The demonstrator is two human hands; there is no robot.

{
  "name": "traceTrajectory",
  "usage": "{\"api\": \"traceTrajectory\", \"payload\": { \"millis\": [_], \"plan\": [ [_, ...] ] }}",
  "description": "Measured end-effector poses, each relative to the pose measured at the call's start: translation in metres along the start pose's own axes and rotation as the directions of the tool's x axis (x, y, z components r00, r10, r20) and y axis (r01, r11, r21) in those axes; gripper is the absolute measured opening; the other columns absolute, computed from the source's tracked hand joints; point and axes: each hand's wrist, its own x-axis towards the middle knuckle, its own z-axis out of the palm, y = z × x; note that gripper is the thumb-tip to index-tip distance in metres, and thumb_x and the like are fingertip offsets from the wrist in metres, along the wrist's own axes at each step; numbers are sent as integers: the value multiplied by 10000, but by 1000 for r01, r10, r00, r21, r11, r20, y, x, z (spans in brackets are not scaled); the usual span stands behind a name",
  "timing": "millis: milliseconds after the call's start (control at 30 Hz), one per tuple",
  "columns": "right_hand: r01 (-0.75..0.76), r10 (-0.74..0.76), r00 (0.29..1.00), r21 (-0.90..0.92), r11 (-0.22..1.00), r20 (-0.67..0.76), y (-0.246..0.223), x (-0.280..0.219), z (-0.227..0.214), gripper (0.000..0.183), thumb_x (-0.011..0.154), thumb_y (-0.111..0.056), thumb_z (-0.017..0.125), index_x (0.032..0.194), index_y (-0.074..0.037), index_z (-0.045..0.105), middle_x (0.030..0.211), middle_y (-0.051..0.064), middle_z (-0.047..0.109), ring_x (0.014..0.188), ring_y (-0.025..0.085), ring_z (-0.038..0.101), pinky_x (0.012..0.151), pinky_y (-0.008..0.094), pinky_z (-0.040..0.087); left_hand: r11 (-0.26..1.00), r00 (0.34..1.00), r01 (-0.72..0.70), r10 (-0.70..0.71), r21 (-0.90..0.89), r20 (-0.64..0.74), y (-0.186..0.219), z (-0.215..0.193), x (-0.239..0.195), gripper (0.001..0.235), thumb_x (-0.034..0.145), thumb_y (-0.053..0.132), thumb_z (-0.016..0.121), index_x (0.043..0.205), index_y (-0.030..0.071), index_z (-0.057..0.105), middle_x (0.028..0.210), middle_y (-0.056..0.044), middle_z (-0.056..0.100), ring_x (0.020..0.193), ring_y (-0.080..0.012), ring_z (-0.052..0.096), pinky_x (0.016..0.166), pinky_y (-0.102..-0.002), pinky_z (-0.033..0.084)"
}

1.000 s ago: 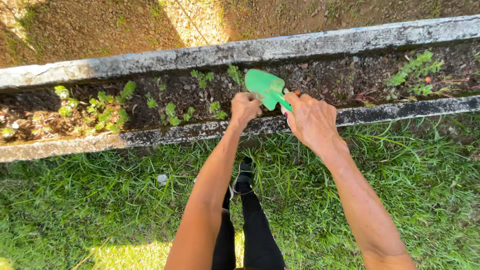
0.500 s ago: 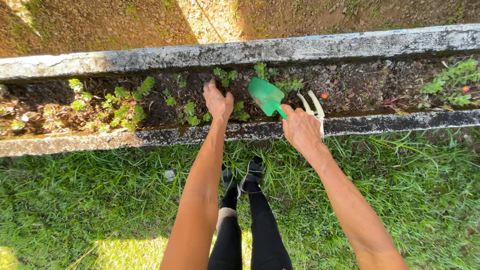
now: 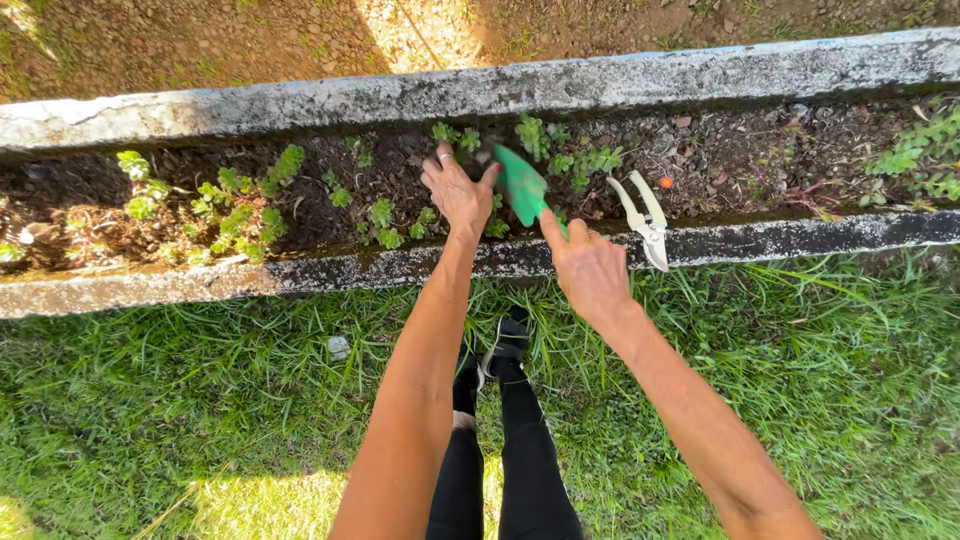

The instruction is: The person uses a small green hand trowel to loosen soil and remove weeds from a narrow concrete planter box. They pull the weeds out by hand and discard them while moving along the length of the planter.

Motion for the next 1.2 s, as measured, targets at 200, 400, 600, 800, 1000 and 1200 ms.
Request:
{"api": "traceTrajectory", "payload": {
  "millis": [200,400,600,800,1000,1200],
  "plan": [
    [8,4,991,-86,996,134,-19,-11,-47,666,826,43,649,1473,-49,524,933,169,607,777,307,717,504,412,580,989,998,-64,60,-137,-32,-30,10,13,642,804,91,757,1397,45,515,1259,-163,543,1188,-352,531,1025,-494,460],
    [-100,109,976,-54,994,191,5,-3,-95,227,993,-175,659,1213,-120,655,813,166,665,651,360,704,520,493,546,976,998,-59,54,-209,-30,-37,-13,14,554,828,8,678,1364,7,538,1298,-205,574,1206,-381,570,1043,-483,486],
    [6,-14,993,72,997,115,15,34,-74,226,846,-161,718,1064,-105,718,759,181,713,720,389,715,645,514,562,980,979,-184,176,74,106,-23,-40,-2,777,696,131,890,1336,-69,499,1327,-291,510,1199,-465,493,1007,-514,446],
    [-63,51,997,204,977,64,29,15,-26,331,833,-168,747,1155,-91,734,832,193,742,741,384,724,679,516,569,960,968,-210,177,186,179,-18,-36,-7,858,640,138,929,1353,-76,503,1289,-269,550,1183,-447,516,984,-502,474],
    [-255,208,966,444,859,153,29,0,-14,394,874,-230,745,1255,-133,713,819,197,748,727,367,729,726,476,569,962,971,-211,185,172,153,-23,-29,-8,677,644,69,878,1261,-20,615,1219,-241,606,1142,-433,547,955,-499,487],
    [-127,108,980,107,986,168,11,2,-79,384,905,-250,707,1280,-168,687,813,175,717,691,355,710,567,504,551,966,965,-175,206,-191,163,-23,-33,3,395,768,30,718,1160,-12,691,996,-222,741,917,-358,729,852,-468,564]
  ]
}}
